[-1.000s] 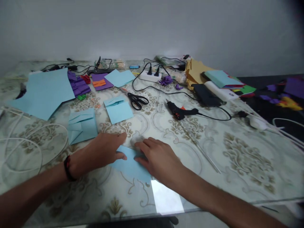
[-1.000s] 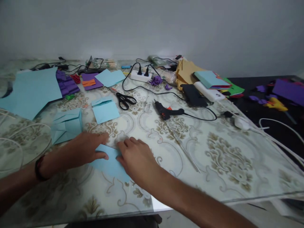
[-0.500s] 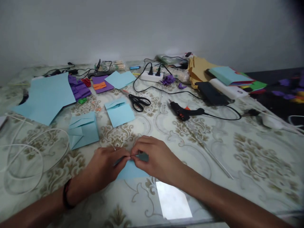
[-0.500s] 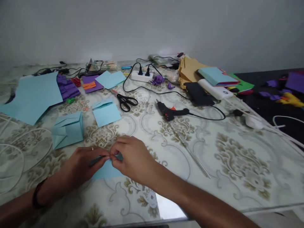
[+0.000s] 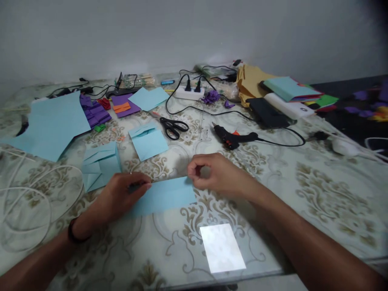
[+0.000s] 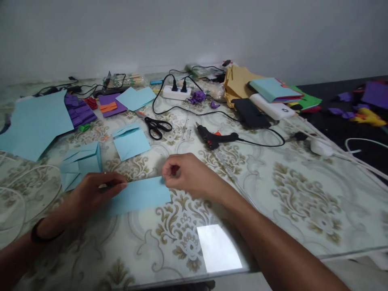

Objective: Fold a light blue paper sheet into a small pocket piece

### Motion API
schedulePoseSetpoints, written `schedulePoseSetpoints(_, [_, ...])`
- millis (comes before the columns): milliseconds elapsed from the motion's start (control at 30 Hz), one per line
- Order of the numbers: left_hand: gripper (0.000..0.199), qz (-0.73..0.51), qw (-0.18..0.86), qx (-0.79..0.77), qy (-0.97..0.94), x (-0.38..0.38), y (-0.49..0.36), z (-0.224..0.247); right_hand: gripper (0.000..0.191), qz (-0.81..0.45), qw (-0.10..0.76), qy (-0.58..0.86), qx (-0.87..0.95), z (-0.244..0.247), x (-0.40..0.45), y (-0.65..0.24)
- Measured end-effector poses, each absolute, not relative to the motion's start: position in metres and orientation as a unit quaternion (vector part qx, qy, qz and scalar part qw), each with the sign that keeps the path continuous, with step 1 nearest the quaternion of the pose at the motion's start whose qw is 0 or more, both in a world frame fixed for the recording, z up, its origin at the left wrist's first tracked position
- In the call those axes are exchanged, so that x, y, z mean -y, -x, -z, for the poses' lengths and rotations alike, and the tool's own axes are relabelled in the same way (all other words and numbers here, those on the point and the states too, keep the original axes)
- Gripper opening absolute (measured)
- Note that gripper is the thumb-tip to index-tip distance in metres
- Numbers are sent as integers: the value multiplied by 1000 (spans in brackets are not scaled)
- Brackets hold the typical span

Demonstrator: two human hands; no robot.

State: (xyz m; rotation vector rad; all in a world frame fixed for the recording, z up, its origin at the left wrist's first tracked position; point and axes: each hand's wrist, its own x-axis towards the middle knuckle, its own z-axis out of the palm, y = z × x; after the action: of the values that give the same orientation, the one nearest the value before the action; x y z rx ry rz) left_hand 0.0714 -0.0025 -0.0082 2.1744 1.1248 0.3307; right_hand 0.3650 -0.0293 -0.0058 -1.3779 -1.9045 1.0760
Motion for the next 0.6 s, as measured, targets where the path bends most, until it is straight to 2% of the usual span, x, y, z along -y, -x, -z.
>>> schedulePoseSetpoints(200, [23, -96, 340, -427, -832, 0, -81, 1, 7, -296, 365, 514, 718, 2, 33, -365])
schedulePoseSetpoints(267, [17, -118, 338, -394, -846, 5, -88, 1, 12, -281, 362, 495, 739, 5, 39, -352])
schedulePoseSetpoints(367, [12, -127, 325, -346, -871, 12, -94, 2, 7, -313, 344, 474, 747, 10, 47, -335])
schedulePoseSetpoints(467, [10, -160, 337, -347, -860, 16, -96, 3, 11, -362, 328, 474, 732, 14, 51, -328])
schedulePoseSetpoints(600, [10, -176, 343, -351, -853, 16, -97, 5, 17, -363, 319, 477, 734, 16, 52, -330])
